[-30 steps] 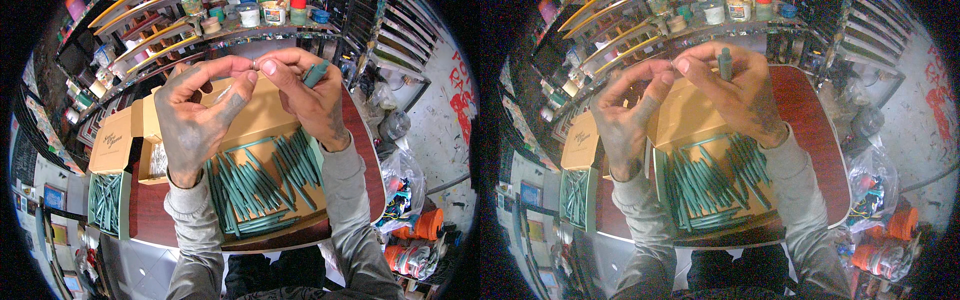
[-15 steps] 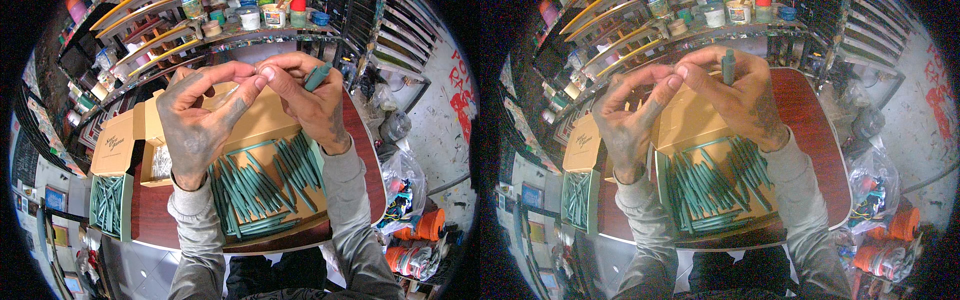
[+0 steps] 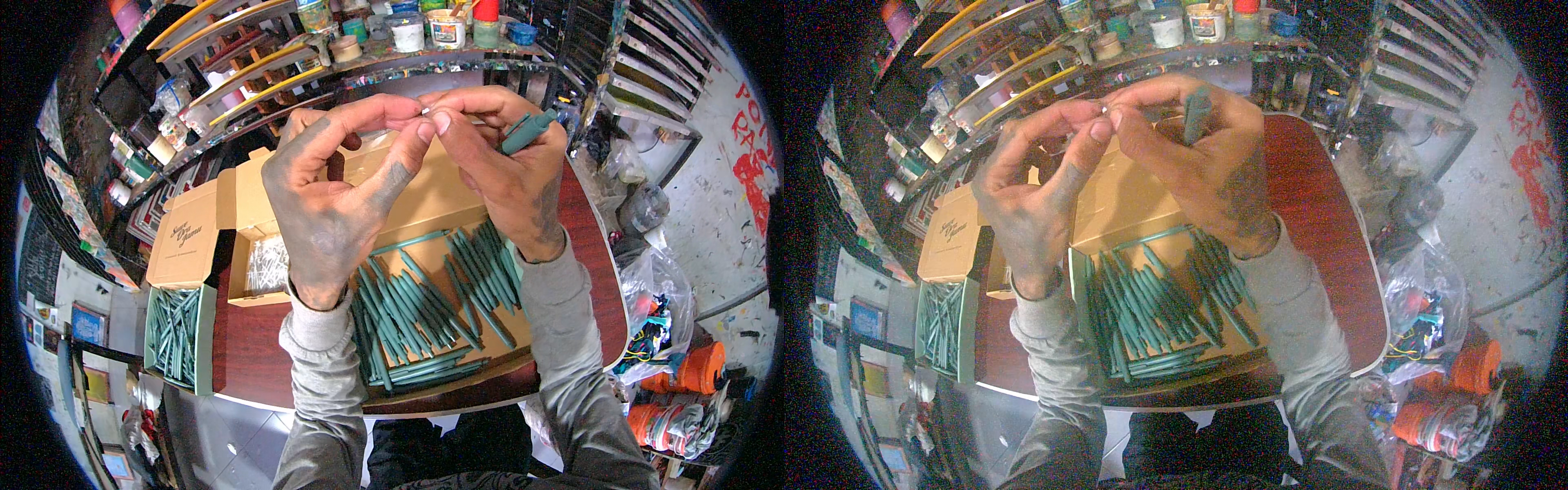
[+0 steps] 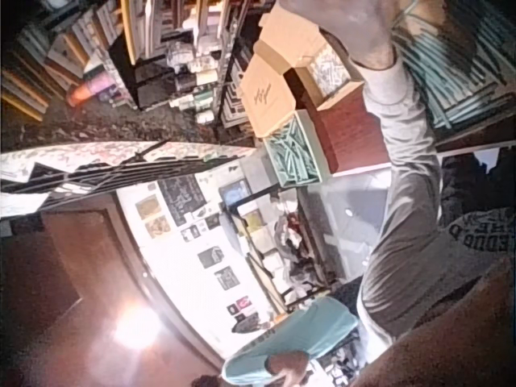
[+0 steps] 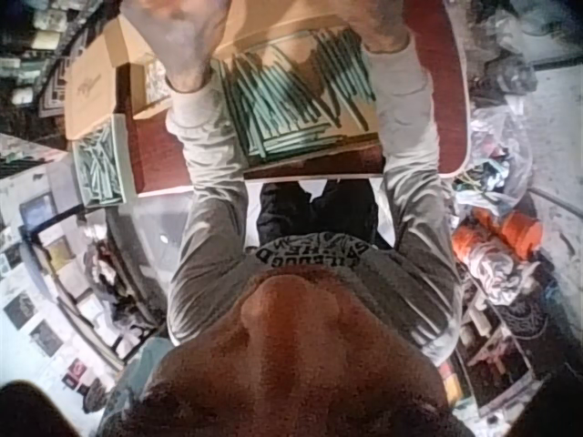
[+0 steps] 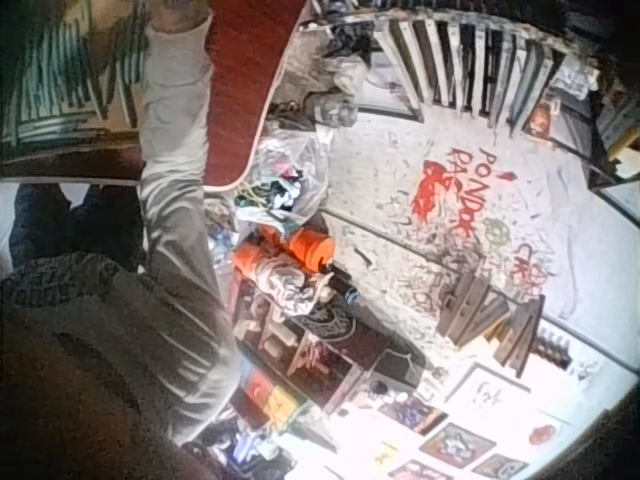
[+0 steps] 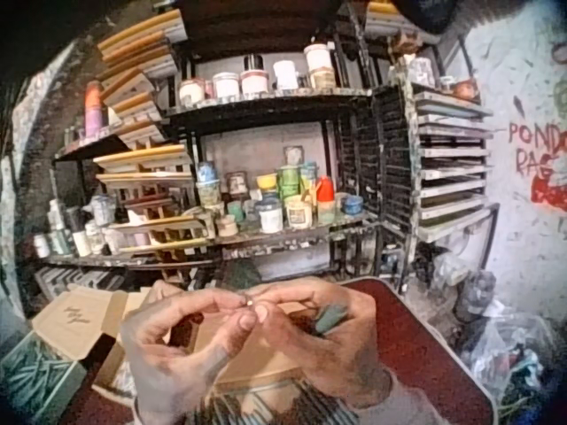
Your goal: The person inserts small white plastic tags into the ends of green sticks, handling several items one at a time and placing the completed pieces into a cardboard box.
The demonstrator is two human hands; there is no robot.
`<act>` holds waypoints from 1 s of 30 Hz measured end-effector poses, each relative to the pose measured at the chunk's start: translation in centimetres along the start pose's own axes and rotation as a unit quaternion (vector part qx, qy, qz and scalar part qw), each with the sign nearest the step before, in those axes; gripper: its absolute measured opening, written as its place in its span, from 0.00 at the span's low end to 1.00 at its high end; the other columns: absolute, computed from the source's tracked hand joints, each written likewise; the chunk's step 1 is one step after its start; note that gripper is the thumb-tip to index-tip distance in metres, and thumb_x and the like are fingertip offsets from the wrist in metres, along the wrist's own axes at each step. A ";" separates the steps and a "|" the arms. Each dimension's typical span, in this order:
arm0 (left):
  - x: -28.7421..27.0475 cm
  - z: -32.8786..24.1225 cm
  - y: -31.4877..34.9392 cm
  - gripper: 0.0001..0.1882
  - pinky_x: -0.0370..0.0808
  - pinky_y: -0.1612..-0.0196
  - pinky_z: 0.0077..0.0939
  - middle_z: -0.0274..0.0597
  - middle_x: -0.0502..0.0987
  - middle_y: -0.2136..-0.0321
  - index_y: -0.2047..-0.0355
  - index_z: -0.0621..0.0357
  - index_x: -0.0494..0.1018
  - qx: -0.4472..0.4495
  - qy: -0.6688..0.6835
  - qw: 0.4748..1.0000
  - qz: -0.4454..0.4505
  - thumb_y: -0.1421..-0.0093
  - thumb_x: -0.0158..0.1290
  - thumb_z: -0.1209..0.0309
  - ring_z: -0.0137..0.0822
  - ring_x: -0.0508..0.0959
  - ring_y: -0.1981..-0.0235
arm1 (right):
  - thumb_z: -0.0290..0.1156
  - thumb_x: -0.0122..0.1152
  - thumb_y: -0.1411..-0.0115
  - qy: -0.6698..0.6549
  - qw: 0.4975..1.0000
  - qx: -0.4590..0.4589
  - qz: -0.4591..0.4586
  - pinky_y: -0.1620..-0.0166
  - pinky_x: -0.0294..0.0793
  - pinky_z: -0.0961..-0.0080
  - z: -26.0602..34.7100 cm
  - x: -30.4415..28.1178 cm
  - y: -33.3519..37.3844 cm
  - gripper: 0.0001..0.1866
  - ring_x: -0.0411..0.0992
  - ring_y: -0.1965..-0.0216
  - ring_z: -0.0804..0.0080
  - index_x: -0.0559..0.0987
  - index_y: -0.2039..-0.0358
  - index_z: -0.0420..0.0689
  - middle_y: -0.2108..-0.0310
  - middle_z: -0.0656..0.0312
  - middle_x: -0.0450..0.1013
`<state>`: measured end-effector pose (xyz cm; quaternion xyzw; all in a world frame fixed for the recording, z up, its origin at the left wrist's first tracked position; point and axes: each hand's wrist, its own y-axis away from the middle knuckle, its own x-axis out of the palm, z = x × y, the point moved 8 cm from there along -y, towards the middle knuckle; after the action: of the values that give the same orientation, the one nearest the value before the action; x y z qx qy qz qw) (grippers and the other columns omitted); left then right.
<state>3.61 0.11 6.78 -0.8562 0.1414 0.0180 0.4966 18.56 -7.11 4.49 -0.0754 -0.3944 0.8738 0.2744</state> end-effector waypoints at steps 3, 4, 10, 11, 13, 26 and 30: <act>-0.1 -0.3 0.0 0.11 0.62 0.70 0.18 0.27 0.78 0.74 0.67 0.54 0.83 0.009 -0.006 1.000 -0.005 0.52 0.68 0.69 0.23 0.64 0.72 | 0.27 0.65 0.42 -0.011 1.000 0.020 -0.016 0.63 0.76 0.80 -0.2 0.0 0.2 0.07 0.76 0.66 0.79 0.81 0.64 0.38 0.67 0.60 0.80; -0.1 -0.3 0.0 0.11 0.62 0.71 0.18 0.27 0.78 0.74 0.67 0.54 0.83 0.012 -0.011 1.000 -0.005 0.52 0.68 0.69 0.23 0.64 0.72 | 0.27 0.65 0.42 -0.018 0.999 0.018 -0.019 0.62 0.76 0.80 -0.1 0.0 0.3 0.07 0.76 0.65 0.79 0.81 0.64 0.38 0.67 0.60 0.80; 0.0 -0.2 0.2 0.10 0.63 0.72 0.18 0.27 0.79 0.75 0.68 0.53 0.83 0.008 -0.027 1.000 -0.004 0.51 0.68 0.68 0.24 0.64 0.74 | 0.24 0.62 0.41 -0.015 0.998 -0.057 -0.029 0.58 0.75 0.78 0.6 0.3 0.0 0.06 0.76 0.62 0.75 0.80 0.64 0.37 0.64 0.56 0.79; 0.0 -0.3 0.2 0.10 0.63 0.72 0.18 0.27 0.79 0.75 0.67 0.53 0.83 0.015 -0.026 1.000 -0.008 0.51 0.68 0.68 0.24 0.64 0.74 | 0.23 0.62 0.41 -0.011 0.998 -0.060 -0.032 0.58 0.75 0.78 0.6 0.3 0.1 0.05 0.76 0.61 0.74 0.80 0.64 0.36 0.64 0.56 0.79; -0.1 -0.5 0.3 0.10 0.64 0.72 0.18 0.27 0.79 0.75 0.67 0.53 0.83 0.033 -0.026 0.999 -0.015 0.50 0.68 0.67 0.24 0.65 0.74 | 0.22 0.62 0.42 -0.029 0.996 -0.075 -0.026 0.57 0.75 0.77 0.6 0.4 0.1 0.05 0.76 0.61 0.73 0.80 0.65 0.36 0.63 0.55 0.78; -0.6 -0.2 0.3 0.10 0.64 0.74 0.17 0.29 0.79 0.77 0.68 0.55 0.83 0.026 -0.014 0.999 -0.029 0.52 0.67 0.71 0.24 0.67 0.75 | 0.21 0.64 0.45 0.042 0.989 -0.139 -0.030 0.58 0.75 0.76 1.8 0.7 0.4 0.04 0.76 0.61 0.69 0.80 0.67 0.39 0.64 0.56 0.78; -0.6 -0.8 0.3 0.10 0.64 0.75 0.18 0.30 0.78 0.78 0.69 0.56 0.83 0.077 -0.031 0.995 -0.052 0.53 0.67 0.72 0.25 0.66 0.77 | 0.22 0.65 0.45 0.020 0.991 -0.129 -0.034 0.58 0.74 0.76 1.7 0.7 0.4 0.04 0.76 0.61 0.69 0.81 0.68 0.40 0.64 0.55 0.78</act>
<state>2.84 -0.54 7.08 -0.8207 0.0820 0.0077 0.5655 17.27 -8.02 5.40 -0.1139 -0.5004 0.8044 0.2994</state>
